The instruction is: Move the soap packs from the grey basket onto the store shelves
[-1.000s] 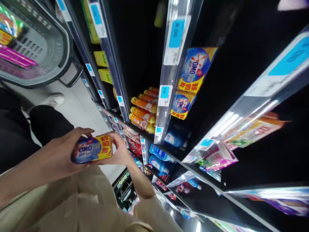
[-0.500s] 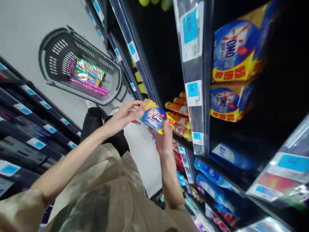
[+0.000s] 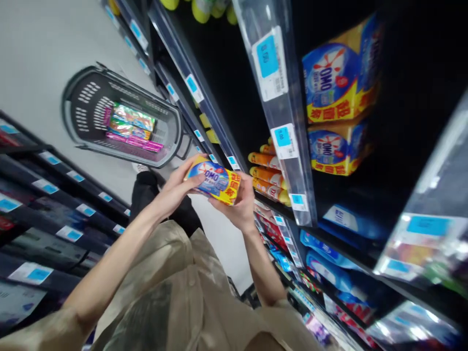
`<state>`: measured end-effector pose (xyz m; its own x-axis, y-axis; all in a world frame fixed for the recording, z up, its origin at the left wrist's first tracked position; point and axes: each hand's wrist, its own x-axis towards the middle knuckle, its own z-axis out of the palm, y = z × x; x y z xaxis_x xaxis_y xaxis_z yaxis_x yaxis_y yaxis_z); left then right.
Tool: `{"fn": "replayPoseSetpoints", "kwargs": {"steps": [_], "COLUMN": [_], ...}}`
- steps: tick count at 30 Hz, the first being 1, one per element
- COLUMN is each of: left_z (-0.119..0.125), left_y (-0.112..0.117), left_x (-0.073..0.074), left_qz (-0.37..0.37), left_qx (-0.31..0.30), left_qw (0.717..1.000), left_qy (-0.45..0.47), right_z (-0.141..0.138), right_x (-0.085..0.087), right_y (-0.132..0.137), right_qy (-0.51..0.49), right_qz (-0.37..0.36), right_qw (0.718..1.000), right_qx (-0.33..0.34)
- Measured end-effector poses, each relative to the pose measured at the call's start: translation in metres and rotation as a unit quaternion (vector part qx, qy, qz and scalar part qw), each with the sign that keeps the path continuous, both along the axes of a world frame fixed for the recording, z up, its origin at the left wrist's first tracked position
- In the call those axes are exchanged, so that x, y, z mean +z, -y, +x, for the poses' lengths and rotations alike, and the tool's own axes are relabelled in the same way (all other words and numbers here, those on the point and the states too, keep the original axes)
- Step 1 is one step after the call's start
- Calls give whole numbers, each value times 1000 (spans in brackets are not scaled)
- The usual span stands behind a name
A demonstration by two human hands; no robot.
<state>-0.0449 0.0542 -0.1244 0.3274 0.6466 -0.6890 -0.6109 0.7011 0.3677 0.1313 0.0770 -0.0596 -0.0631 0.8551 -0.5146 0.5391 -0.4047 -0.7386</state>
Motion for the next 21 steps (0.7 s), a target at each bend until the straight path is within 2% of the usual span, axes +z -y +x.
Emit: {"fn": "replayPoseSetpoints", "kwargs": {"steps": [4,6,10,14,18,21], "left_z": [-2,-1,1,4,15,25], "left_y": [9,13,18,17,13,10], "left_x": [-2,-1,9,14,13,23], "left_qz": [-11,-18,-14,34,78,96], "left_qx": [-2,-1,0,-34,-50,-47], "left_qw": [1000,1000,1000,998,995,994], "left_qy": [-21,-8,-15,-41,-40,-27], "right_z": [7,10,17,27,38,48], "right_x": [10,14,17,20,25,33], "right_y": [-10,-11,-1,10,13,12], "right_qy": [51,43,-7,-37,-32,-27], "right_qz": [-25,-35,-39,-33,6,47], "right_qw": [991,986,988,988,990,991], "right_qx": [120,154,151,145,140,124]}}
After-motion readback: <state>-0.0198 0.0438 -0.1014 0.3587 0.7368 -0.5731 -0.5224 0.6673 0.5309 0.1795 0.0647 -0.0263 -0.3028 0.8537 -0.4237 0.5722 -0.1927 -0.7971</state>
